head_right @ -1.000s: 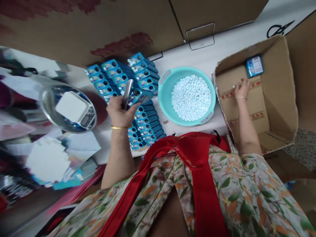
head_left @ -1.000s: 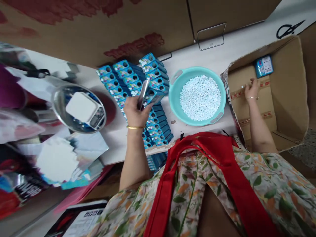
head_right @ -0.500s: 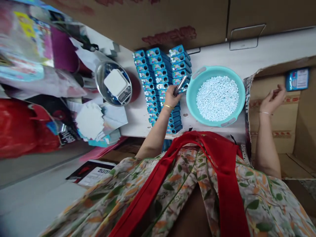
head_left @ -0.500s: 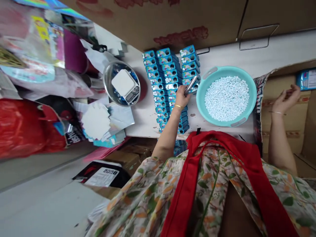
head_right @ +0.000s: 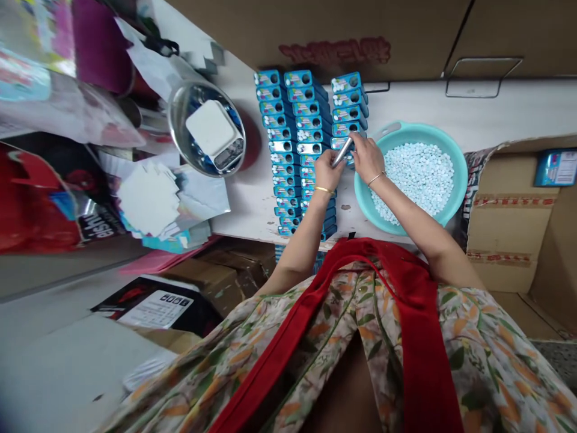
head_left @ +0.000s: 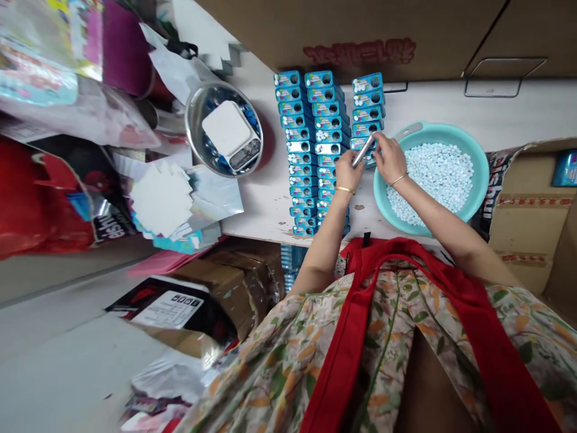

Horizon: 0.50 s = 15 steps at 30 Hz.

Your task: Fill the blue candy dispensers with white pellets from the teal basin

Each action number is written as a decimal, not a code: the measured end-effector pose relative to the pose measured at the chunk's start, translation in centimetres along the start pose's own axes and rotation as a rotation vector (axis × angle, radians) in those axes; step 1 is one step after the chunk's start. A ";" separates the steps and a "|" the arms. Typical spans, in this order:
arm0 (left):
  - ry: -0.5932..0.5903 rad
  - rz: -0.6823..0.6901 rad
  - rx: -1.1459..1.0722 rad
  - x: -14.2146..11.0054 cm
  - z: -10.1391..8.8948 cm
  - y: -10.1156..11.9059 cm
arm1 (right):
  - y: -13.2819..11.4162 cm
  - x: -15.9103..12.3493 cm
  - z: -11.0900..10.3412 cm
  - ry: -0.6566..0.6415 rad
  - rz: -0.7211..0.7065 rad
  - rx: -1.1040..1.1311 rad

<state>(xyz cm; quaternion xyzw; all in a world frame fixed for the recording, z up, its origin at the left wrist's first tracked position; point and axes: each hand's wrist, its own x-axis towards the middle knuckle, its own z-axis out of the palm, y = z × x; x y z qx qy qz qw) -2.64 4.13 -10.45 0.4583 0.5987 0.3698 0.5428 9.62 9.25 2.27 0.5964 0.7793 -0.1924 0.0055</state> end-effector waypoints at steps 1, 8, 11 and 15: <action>-0.002 -0.011 -0.004 0.1 0.1 0.2 | 0.3 0.2 0.3 -0.012 0.011 -0.004; 0.048 0.058 -0.195 0.0 1.0 2.4 | 0.1 -5.4 -6.7 0.215 0.033 0.099; 0.057 0.047 -0.218 -0.1 1.0 2.3 | 1.9 -9.9 -15.2 0.501 0.120 -0.014; 0.137 0.085 -0.181 -0.5 0.2 1.8 | 8.1 -15.7 -28.2 0.858 0.434 -0.367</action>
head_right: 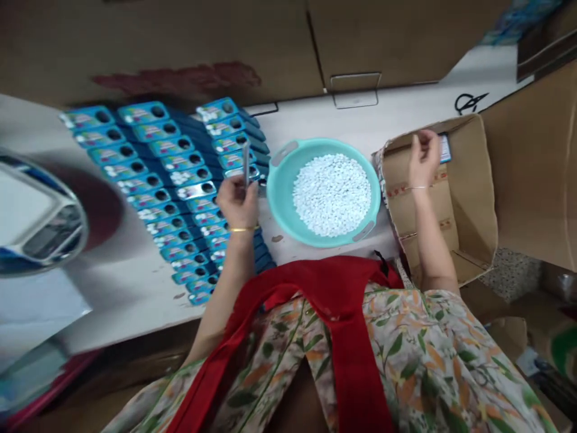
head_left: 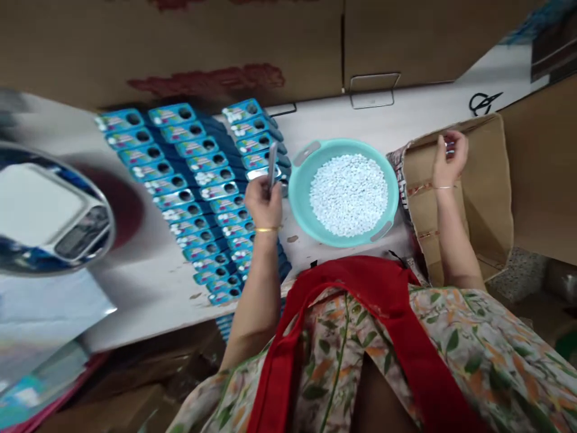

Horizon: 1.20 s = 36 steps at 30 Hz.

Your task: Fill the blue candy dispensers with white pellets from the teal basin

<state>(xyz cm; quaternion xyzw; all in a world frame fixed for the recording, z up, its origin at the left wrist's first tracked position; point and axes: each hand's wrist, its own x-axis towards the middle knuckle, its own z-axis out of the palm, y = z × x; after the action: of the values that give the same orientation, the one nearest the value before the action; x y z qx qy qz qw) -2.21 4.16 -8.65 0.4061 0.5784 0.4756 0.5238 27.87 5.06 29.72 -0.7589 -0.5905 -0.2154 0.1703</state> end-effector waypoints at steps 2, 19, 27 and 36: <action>0.011 0.033 0.031 -0.7 -0.8 0.6 | 4.8 3.4 -2.0 -0.028 0.191 -0.307; -0.638 0.345 0.419 -1.6 6.8 5.4 | 17.2 -1.7 -4.0 -0.347 0.309 -0.189; -0.651 0.403 0.454 -1.3 6.2 5.9 | 12.1 -5.9 -6.6 -0.237 0.405 0.521; -0.609 0.180 -0.277 -6.6 5.7 11.7 | -1.7 -12.8 -5.0 -0.337 0.772 1.153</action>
<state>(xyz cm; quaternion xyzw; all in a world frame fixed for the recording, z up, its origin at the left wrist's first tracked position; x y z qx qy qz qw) 3.87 1.03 4.22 0.5039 0.2870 0.4508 0.6785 22.93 -7.59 27.19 -0.7257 -0.3179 0.3272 0.5150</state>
